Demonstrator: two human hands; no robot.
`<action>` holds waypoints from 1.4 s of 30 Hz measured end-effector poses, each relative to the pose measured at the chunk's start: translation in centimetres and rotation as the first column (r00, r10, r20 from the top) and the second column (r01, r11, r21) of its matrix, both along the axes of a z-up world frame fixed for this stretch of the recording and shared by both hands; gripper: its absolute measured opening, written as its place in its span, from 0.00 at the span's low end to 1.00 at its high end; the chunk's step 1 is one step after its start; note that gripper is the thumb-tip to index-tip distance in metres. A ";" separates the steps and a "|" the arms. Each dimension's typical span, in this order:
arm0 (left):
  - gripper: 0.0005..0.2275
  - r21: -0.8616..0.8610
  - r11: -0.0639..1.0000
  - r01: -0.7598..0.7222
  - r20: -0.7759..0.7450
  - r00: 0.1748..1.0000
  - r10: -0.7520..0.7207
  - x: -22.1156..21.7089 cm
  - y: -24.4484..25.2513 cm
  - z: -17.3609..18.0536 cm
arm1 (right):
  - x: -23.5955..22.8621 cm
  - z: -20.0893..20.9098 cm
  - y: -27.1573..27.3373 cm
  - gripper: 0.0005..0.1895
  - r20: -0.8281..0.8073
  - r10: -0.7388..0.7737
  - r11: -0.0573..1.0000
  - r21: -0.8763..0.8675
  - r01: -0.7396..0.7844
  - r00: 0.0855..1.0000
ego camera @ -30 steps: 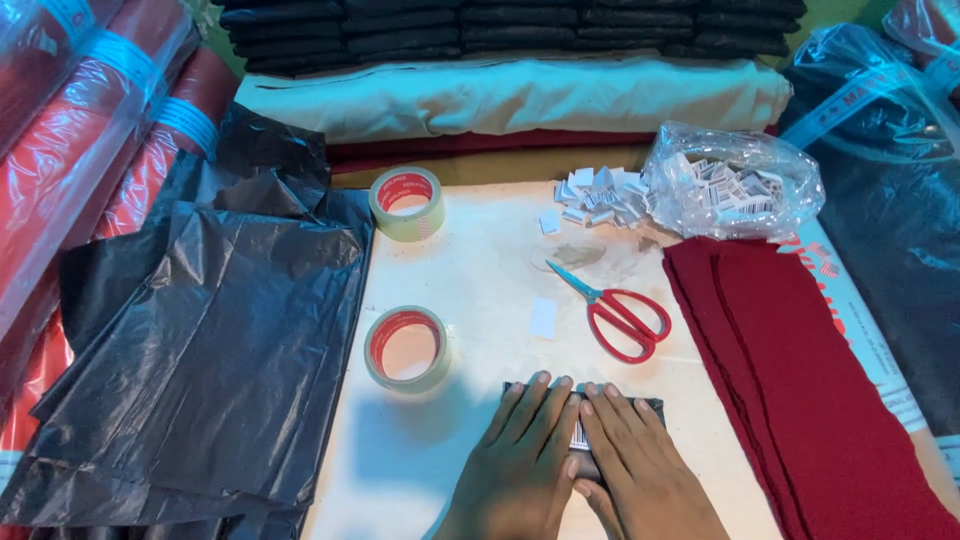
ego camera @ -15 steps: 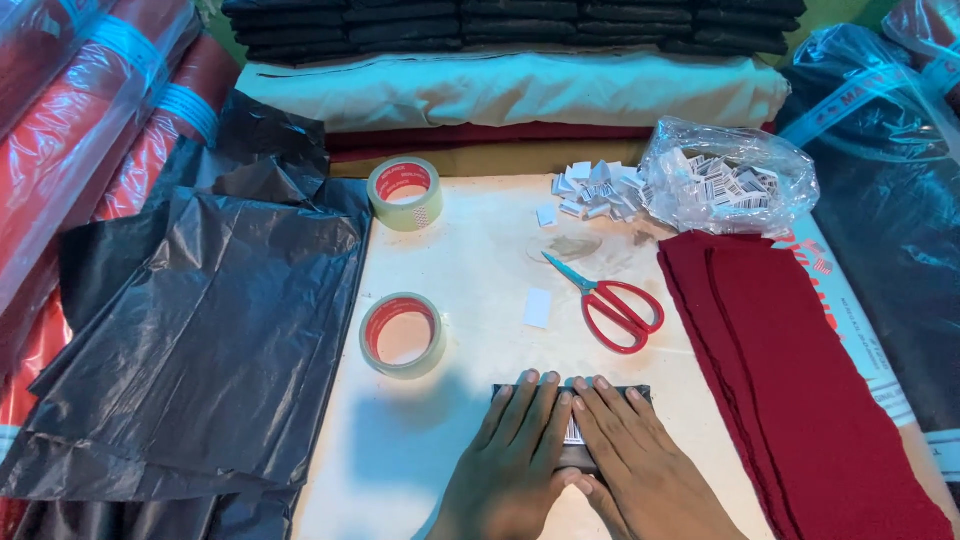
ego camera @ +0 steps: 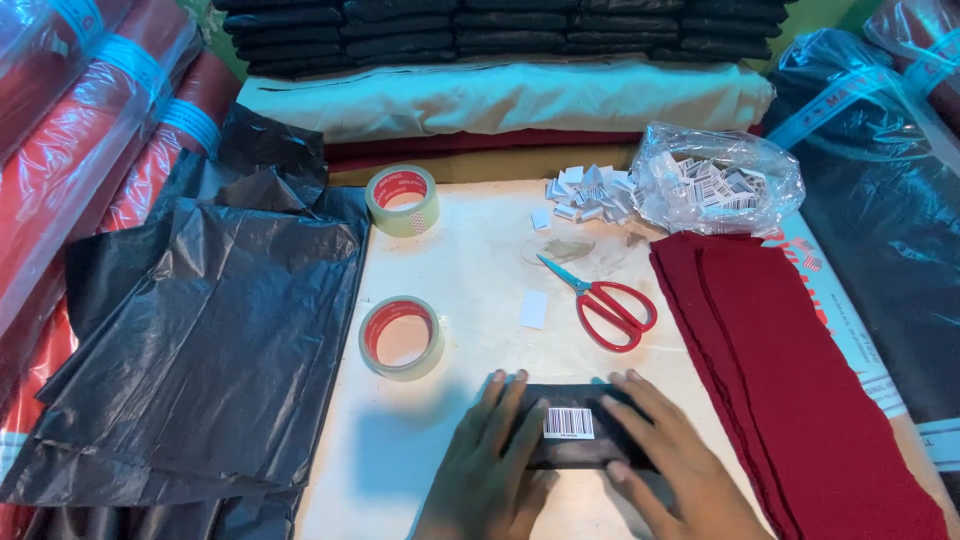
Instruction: Wrapping a small item in black plastic film, securing it with tape, applying a barcode label, and folding strips of red fabric.
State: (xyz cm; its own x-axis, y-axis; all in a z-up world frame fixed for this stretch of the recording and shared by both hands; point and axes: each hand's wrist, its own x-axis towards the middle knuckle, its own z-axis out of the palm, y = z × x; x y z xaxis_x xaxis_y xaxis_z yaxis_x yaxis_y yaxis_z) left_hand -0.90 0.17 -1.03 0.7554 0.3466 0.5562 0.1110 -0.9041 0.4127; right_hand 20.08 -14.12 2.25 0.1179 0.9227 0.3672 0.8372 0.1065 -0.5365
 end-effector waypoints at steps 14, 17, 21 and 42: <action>0.25 -0.473 0.785 -0.400 -0.209 0.917 0.341 -1.2 -0.2 -0.6 | 1.2 -2.3 -0.7 0.24 -0.103 -0.560 0.814 -0.257 0.521 0.822; 0.25 -0.548 0.768 -0.330 -0.075 0.935 0.348 -2.0 0.7 1.3 | 0.2 0.0 0.6 0.25 -0.206 -0.533 0.843 -0.210 0.494 0.821; 0.22 -0.477 0.845 -0.243 0.158 0.922 0.354 -3.0 2.5 4.9 | -1.8 4.4 3.4 0.29 -0.314 -0.530 0.846 -0.255 0.468 0.788; 0.20 -0.451 0.851 -0.269 0.435 0.766 0.473 -6.6 27.1 14.1 | -6.2 12.4 31.3 0.30 -0.249 0.055 0.906 0.420 0.056 0.967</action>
State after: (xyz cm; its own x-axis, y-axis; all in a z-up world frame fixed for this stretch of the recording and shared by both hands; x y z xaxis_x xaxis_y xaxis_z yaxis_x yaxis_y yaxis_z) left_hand -7.54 27.28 13.09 0.1608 0.7794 0.6055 0.0869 -0.6223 0.7779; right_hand 13.91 17.19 14.68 0.2571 0.6880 0.6786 0.6820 0.3683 -0.6318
